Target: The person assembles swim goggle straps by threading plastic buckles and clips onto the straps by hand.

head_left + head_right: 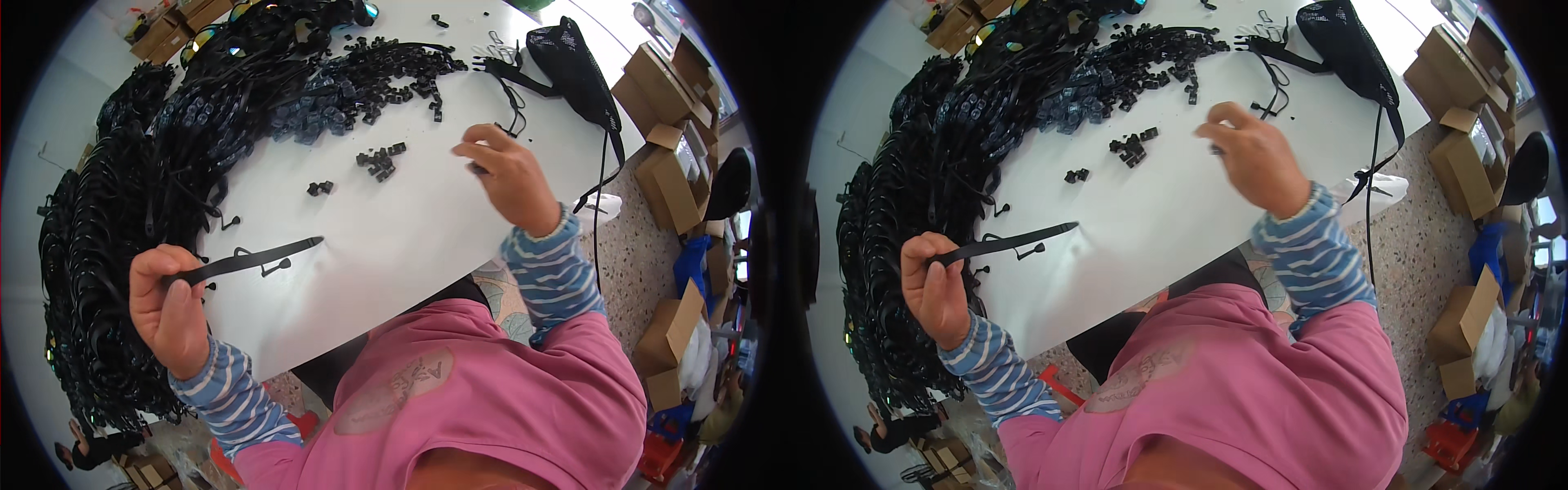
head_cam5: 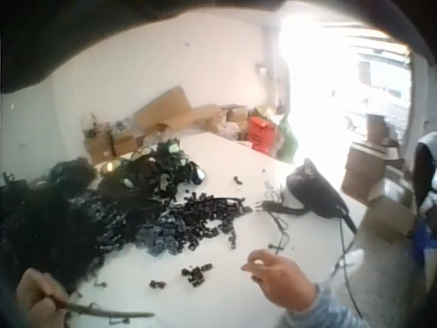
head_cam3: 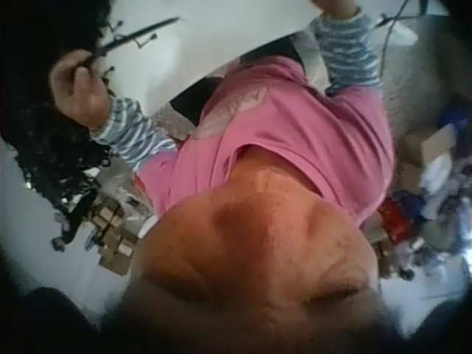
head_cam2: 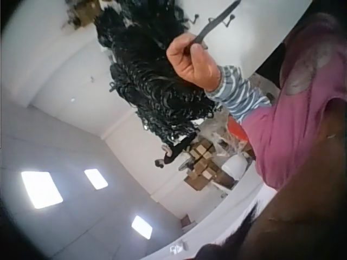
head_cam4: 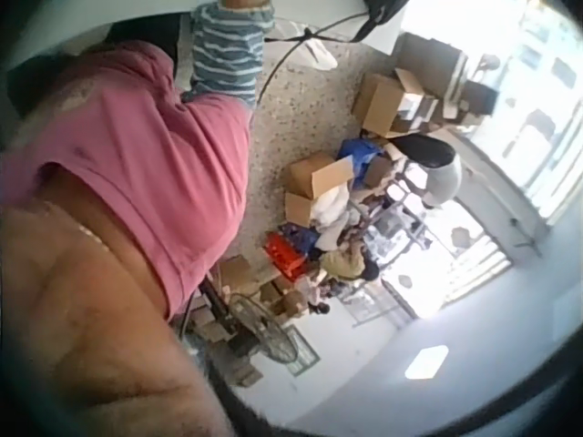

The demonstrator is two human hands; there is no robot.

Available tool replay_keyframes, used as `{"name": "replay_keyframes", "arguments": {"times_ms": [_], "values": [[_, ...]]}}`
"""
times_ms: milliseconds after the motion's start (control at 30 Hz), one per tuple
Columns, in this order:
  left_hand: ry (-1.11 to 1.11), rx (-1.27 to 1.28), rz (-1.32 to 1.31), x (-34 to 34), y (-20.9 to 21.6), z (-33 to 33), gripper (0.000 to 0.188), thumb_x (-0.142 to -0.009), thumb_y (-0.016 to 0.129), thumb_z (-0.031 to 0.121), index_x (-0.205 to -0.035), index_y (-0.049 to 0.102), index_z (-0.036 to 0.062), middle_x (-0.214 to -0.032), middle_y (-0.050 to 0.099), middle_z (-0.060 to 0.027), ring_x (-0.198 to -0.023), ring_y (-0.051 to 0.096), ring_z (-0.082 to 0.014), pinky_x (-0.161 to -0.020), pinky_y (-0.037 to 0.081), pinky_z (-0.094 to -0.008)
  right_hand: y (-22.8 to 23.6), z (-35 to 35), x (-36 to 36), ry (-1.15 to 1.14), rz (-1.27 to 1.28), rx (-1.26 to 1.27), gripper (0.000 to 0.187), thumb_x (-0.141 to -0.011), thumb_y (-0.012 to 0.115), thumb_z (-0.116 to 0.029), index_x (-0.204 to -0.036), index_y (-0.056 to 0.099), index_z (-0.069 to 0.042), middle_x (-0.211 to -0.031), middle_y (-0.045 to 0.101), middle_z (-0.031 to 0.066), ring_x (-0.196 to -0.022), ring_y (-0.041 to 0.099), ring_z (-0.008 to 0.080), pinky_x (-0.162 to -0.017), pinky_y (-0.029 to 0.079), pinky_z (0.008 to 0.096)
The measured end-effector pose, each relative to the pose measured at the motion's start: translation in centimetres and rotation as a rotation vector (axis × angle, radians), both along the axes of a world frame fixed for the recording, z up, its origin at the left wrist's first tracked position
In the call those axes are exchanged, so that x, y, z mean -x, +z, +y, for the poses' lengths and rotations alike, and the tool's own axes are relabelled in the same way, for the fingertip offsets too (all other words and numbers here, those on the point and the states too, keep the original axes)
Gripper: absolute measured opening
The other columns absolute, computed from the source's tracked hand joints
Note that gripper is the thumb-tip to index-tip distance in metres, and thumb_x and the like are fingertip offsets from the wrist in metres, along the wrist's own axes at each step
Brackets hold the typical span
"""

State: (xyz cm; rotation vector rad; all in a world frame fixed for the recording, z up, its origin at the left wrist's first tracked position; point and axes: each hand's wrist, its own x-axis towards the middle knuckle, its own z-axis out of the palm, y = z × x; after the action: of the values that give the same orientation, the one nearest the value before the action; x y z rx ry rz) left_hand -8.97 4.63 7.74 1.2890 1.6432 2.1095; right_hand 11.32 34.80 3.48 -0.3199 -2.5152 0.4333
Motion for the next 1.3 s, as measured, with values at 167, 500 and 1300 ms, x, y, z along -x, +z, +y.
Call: {"name": "replay_keyframes", "arguments": {"times_ms": [167,500,1300], "values": [[-0.328,-0.075,0.031,-2.1,3.8,5.3,0.021,-0.077,0.054,0.009,-0.093,0.044,-0.0001,-0.076,0.048,-0.01,-0.06,0.038,-0.0097,-0.054,0.033,-0.0212,-2.5,4.3,-3.3,-0.12,-0.13,-0.227,0.025,-0.071,0.054,0.006,-0.092,0.06,-0.004,-0.092,0.056,0.0096,-0.077,0.058,0.0265,-0.069,0.047,0.0337],[-0.553,0.214,0.134,-5.0,4.6,20.9,0.023,-0.079,0.048,0.005,-0.101,0.048,-0.0002,-0.084,0.05,-0.0037,-0.067,0.04,-0.0065,-0.058,0.034,-0.0183,1.4,9.1,-6.1,0.033,1.016,0.341,0.012,-0.087,0.044,-0.001,-0.096,0.053,-0.001,-0.087,0.058,0.0101,-0.067,0.051,0.0128,-0.059,0.043,0.0238],[-0.913,0.357,-0.408,-6.3,-3.0,12.2,0.042,-0.09,0.043,0.033,-0.106,0.049,-0.005,-0.085,0.059,-0.011,-0.077,0.058,-0.0169,-0.071,0.044,-0.0246,5.7,-3.2,2.0,0.607,0.568,1.169,0.019,-0.091,0.041,-0.013,-0.104,0.046,0.0,-0.08,0.053,0.0095,-0.052,0.042,0.0079,-0.046,0.035,0.0182]]}}
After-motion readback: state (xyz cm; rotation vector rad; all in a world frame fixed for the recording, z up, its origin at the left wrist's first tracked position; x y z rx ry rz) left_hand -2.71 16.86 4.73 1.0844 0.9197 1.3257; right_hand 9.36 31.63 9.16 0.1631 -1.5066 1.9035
